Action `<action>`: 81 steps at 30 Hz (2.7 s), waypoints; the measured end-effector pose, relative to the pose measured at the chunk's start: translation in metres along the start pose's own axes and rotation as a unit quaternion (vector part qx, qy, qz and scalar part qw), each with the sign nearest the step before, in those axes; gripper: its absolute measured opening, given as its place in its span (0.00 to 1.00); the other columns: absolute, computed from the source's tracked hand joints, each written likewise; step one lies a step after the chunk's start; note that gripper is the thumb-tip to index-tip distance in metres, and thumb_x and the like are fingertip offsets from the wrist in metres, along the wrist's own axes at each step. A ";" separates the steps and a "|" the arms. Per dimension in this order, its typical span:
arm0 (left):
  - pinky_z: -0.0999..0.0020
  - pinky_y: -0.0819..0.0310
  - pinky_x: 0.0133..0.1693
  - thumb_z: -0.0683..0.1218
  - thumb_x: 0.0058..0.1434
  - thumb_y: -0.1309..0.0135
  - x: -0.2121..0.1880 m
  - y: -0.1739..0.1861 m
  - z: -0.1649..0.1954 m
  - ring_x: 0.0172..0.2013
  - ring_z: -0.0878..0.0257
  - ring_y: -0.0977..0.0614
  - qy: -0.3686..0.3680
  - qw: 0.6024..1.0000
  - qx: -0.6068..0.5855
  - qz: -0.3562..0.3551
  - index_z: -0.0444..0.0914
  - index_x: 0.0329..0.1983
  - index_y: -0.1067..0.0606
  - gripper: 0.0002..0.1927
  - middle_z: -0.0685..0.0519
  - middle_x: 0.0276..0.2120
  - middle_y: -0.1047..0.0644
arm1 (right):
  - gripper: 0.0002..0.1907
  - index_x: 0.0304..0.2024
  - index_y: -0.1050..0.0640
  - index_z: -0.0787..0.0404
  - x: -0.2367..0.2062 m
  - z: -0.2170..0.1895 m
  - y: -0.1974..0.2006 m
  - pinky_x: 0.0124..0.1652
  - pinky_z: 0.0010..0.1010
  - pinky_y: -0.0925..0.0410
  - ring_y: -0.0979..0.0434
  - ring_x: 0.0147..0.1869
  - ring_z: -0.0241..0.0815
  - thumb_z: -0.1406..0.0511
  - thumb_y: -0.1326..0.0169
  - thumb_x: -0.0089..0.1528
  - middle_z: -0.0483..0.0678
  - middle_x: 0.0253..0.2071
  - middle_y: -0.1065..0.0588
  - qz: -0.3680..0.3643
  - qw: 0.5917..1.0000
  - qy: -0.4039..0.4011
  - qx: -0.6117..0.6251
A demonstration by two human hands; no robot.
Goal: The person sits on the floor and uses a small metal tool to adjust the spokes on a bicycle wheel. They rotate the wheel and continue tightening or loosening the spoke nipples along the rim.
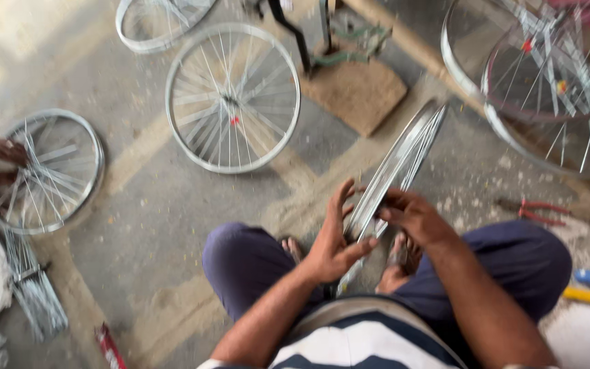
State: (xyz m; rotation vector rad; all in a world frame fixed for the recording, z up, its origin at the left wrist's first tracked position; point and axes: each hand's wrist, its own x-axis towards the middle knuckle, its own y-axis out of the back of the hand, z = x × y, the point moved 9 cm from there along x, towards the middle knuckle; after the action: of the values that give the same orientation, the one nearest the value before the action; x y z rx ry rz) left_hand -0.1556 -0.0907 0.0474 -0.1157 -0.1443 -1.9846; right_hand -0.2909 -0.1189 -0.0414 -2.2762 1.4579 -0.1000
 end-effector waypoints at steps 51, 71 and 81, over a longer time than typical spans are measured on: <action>0.49 0.38 0.69 0.52 0.65 0.38 0.002 -0.008 0.007 0.73 0.44 0.35 0.021 0.996 -0.083 -0.012 0.36 0.82 0.61 0.55 0.37 0.76 0.45 | 0.25 0.63 0.21 0.68 0.003 -0.016 0.017 0.52 0.29 0.28 0.23 0.51 0.41 0.69 0.41 0.63 0.53 0.51 0.19 -0.032 0.998 -0.040 0.025; 0.48 0.39 0.69 0.49 0.64 0.39 0.001 -0.018 0.001 0.74 0.44 0.38 0.062 0.994 -0.080 -0.042 0.38 0.82 0.65 0.56 0.35 0.76 0.49 | 0.20 0.54 0.21 0.61 -0.012 -0.022 0.010 0.45 0.29 0.23 0.17 0.46 0.37 0.74 0.42 0.58 0.47 0.43 0.17 0.183 0.947 0.204 -0.168; 0.47 0.40 0.72 0.49 0.65 0.38 -0.012 -0.012 -0.004 0.76 0.44 0.39 0.008 0.999 -0.050 -0.013 0.37 0.82 0.61 0.55 0.39 0.78 0.48 | 0.22 0.61 0.23 0.67 -0.015 -0.010 0.026 0.51 0.31 0.27 0.21 0.51 0.38 0.67 0.41 0.64 0.48 0.51 0.20 0.016 0.999 -0.017 -0.026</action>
State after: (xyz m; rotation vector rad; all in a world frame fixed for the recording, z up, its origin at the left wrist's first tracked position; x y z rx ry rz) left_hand -0.1623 -0.0759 0.0411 -0.1637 -0.0365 -2.0180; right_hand -0.3229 -0.1179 -0.0399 -2.2829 1.4965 -0.0145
